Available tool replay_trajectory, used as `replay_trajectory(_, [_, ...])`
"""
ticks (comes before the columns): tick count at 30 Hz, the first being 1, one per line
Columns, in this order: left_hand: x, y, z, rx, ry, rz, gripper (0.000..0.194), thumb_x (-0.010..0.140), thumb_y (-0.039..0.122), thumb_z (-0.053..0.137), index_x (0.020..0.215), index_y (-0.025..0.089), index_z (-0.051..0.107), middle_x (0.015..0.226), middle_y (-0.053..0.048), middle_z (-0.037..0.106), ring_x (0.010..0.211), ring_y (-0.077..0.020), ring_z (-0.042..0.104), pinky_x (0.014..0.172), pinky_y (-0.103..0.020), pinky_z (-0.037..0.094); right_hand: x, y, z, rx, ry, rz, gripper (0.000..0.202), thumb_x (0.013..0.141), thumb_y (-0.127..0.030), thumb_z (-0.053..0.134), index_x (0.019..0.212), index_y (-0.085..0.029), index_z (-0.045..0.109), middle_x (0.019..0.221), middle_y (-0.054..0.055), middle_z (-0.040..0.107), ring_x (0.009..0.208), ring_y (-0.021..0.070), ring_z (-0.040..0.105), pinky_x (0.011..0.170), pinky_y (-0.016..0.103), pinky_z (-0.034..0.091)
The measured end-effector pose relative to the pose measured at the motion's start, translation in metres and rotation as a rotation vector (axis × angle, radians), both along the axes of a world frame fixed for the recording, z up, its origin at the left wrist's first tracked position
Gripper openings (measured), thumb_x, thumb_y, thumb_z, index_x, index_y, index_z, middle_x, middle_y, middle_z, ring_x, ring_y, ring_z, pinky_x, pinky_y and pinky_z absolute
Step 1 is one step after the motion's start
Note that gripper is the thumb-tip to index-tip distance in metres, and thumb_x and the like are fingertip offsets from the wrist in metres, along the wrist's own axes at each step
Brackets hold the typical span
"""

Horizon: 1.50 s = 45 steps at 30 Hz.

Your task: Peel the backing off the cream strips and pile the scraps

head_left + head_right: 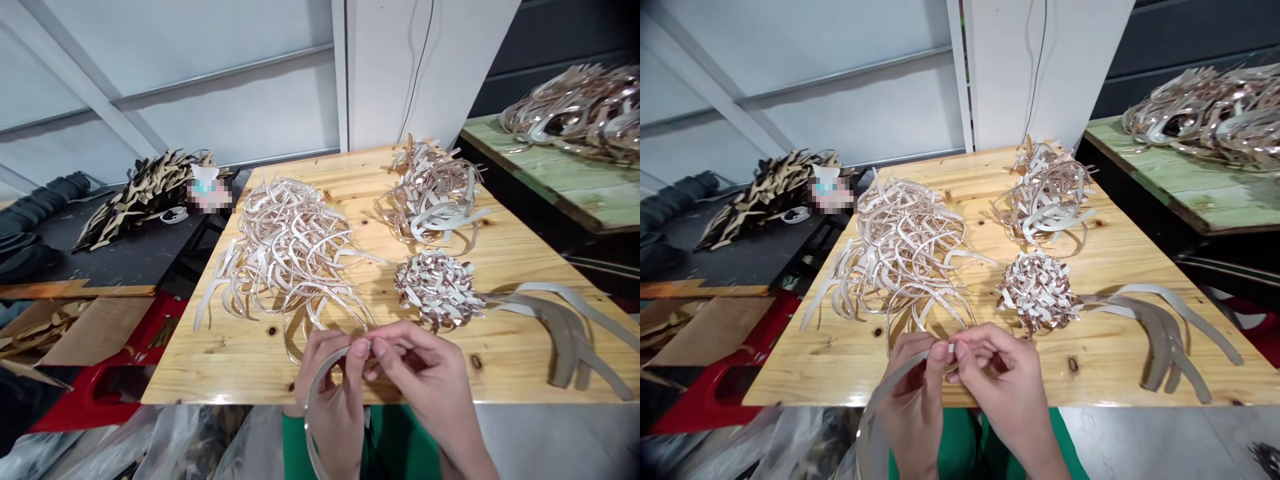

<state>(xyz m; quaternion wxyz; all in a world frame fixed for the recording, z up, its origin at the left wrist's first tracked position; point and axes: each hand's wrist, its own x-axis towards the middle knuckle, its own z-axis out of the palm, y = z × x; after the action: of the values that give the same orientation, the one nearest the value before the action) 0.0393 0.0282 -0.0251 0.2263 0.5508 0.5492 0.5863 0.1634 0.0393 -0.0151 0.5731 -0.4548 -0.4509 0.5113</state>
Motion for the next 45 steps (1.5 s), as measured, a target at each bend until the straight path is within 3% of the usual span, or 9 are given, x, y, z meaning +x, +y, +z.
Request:
replay_trajectory(3, [0.001, 0.003, 0.000, 0.014, 0.031, -0.017, 0.012, 0.099, 0.018, 0.075, 0.090, 0.025, 0.077, 0.087, 0.002, 0.070, 0.080, -0.0141, 0.067, 0.068, -0.021, 0.055, -0.003, 0.002, 0.004, 0.000, -0.062, -0.090, 0.005, 0.088, -0.020, 0.080, 0.085, -0.022, 0.084, 0.070, 0.001, 0.083, 0.058, 0.0151, 0.078, 0.058, 0.016, 0.063])
replay_trajectory(7, [0.006, 0.007, -0.001, 0.038, 0.070, -0.007, 0.013, 0.098, 0.015, 0.075, 0.090, 0.024, 0.076, 0.087, 0.002, 0.071, 0.080, -0.0133, 0.069, 0.070, -0.021, 0.055, -0.014, 0.003, 0.008, -0.020, -0.132, -0.312, 0.010, 0.075, -0.013, 0.076, 0.074, -0.021, 0.081, 0.063, 0.001, 0.080, 0.051, 0.0131, 0.072, 0.050, 0.014, 0.057])
replay_trajectory(12, [0.010, 0.006, -0.003, 0.016, 0.083, 0.005, 0.015, 0.100, 0.015, 0.073, 0.088, 0.024, 0.074, 0.087, 0.002, 0.069, 0.081, -0.0128, 0.068, 0.072, -0.020, 0.056, -0.021, 0.003, 0.006, -0.011, -0.127, -0.418, 0.017, 0.068, -0.008, 0.071, 0.072, -0.021, 0.081, 0.064, 0.000, 0.080, 0.047, 0.0115, 0.068, 0.047, 0.013, 0.054])
replay_trajectory(19, [0.016, 0.002, 0.002, 0.062, 0.070, 0.095, 0.014, 0.099, 0.018, 0.074, 0.087, 0.024, 0.076, 0.084, 0.003, 0.068, 0.076, -0.0109, 0.067, 0.069, -0.018, 0.056, -0.020, -0.002, -0.004, 0.036, -0.119, -0.394, 0.021, 0.079, -0.008, 0.070, 0.075, -0.024, 0.082, 0.063, -0.002, 0.079, 0.048, 0.0134, 0.069, 0.044, 0.016, 0.053])
replay_trajectory(25, [0.013, 0.003, -0.002, 0.163, 0.119, 0.120, 0.013, 0.098, 0.013, 0.076, 0.101, 0.024, 0.081, 0.094, 0.001, 0.071, 0.081, -0.0124, 0.070, 0.070, -0.021, 0.058, -0.019, -0.005, 0.005, 0.012, -0.047, -0.255, 0.005, 0.092, -0.025, 0.077, 0.095, -0.025, 0.081, 0.083, 0.003, 0.085, 0.067, 0.0187, 0.081, 0.057, 0.020, 0.065])
replay_trajectory(30, [0.010, 0.004, -0.002, 0.192, 0.141, 0.069, 0.014, 0.101, 0.015, 0.074, 0.107, 0.024, 0.082, 0.098, 0.000, 0.071, 0.082, -0.0121, 0.072, 0.067, -0.019, 0.059, -0.013, -0.011, 0.008, -0.059, -0.013, -0.220, 0.009, 0.098, -0.031, 0.076, 0.098, -0.028, 0.084, 0.088, 0.003, 0.086, 0.072, 0.0172, 0.082, 0.067, 0.019, 0.068])
replay_trajectory(34, [0.004, 0.005, -0.001, 0.218, 0.182, 0.017, 0.013, 0.102, 0.018, 0.074, 0.109, 0.024, 0.083, 0.098, -0.001, 0.074, 0.084, -0.0136, 0.073, 0.075, -0.022, 0.061, -0.009, -0.015, 0.009, -0.095, -0.043, -0.220, 0.013, 0.098, -0.034, 0.078, 0.104, -0.027, 0.086, 0.089, 0.004, 0.087, 0.071, 0.0181, 0.082, 0.068, 0.021, 0.069])
replay_trajectory(41, [-0.004, 0.009, 0.008, 0.278, 0.260, -0.117, 0.010, 0.103, 0.024, 0.075, 0.108, 0.022, 0.083, 0.096, -0.002, 0.077, 0.079, -0.0140, 0.075, 0.071, -0.023, 0.063, -0.003, -0.019, 0.023, -0.112, -0.160, -0.256, 0.022, 0.097, -0.039, 0.076, 0.083, -0.023, 0.077, 0.071, 0.000, 0.078, 0.058, 0.0141, 0.073, 0.057, 0.016, 0.061])
replay_trajectory(45, [-0.004, 0.006, 0.010, 0.222, 0.264, -0.118, 0.008, 0.101, 0.024, 0.077, 0.106, 0.025, 0.083, 0.093, -0.001, 0.078, 0.076, -0.0149, 0.074, 0.068, -0.024, 0.062, -0.004, -0.020, 0.023, -0.092, -0.260, -0.267, 0.021, 0.098, -0.035, 0.072, 0.081, -0.022, 0.073, 0.066, -0.001, 0.073, 0.056, 0.0141, 0.070, 0.054, 0.018, 0.058])
